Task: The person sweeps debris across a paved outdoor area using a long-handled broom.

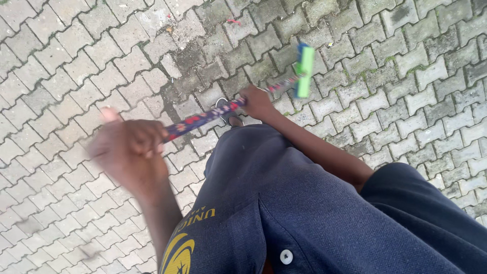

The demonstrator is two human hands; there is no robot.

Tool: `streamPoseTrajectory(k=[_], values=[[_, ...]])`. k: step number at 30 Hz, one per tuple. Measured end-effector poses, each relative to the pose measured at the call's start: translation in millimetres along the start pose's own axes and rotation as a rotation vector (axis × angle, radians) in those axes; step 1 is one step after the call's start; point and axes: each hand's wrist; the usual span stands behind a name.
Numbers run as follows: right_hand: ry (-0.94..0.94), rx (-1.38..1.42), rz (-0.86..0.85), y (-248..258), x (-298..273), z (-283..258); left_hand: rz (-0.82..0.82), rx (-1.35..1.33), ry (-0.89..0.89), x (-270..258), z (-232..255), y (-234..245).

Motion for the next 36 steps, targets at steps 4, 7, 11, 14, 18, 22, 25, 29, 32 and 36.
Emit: streamPoseTrajectory(k=[4, 7, 11, 14, 18, 22, 25, 29, 32, 36], values=[[-0.172, -0.111, -0.088, -34, -23, 60, 0.080, 0.066, 0.294, -27, -26, 5], [-0.146, -0.056, -0.129, -45, -18, 48, 0.027, 0.083, 0.248, -27, -22, 6], [0.026, 0.115, -0.058, -49, 21, -25, -0.068, 0.054, -0.007, 11, 6, 11], [0.141, 0.196, 0.046, -42, 57, -83, -0.095, 0.116, -0.068, 14, 37, -11], [0.188, 0.292, 0.024, -3, 72, -125, -0.127, 0.142, -0.167, 10, 62, -43], [0.253, 0.232, 0.060, 37, 66, -132, -0.129, 0.019, -0.221, 13, 74, -48], [0.198, 0.156, 0.082, 58, 55, -100, -0.146, -0.006, -0.286, 33, 53, -33], [0.052, -0.060, 0.133, 67, 44, 8, -0.088, -0.160, -0.123, 20, -26, -31], [-0.109, -0.270, 0.100, 64, 47, 114, 0.079, -0.206, 0.197, -11, -101, -45], [-0.264, -0.530, -0.082, 84, 47, 209, 0.069, -0.183, 0.451, -65, -175, -78]])
Point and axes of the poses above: each hand's wrist, its own x-axis towards the middle knuckle, its own y-axis out of the back of the hand, z = x × y, and after that the axes turned 15 degrees about -y, right-handed
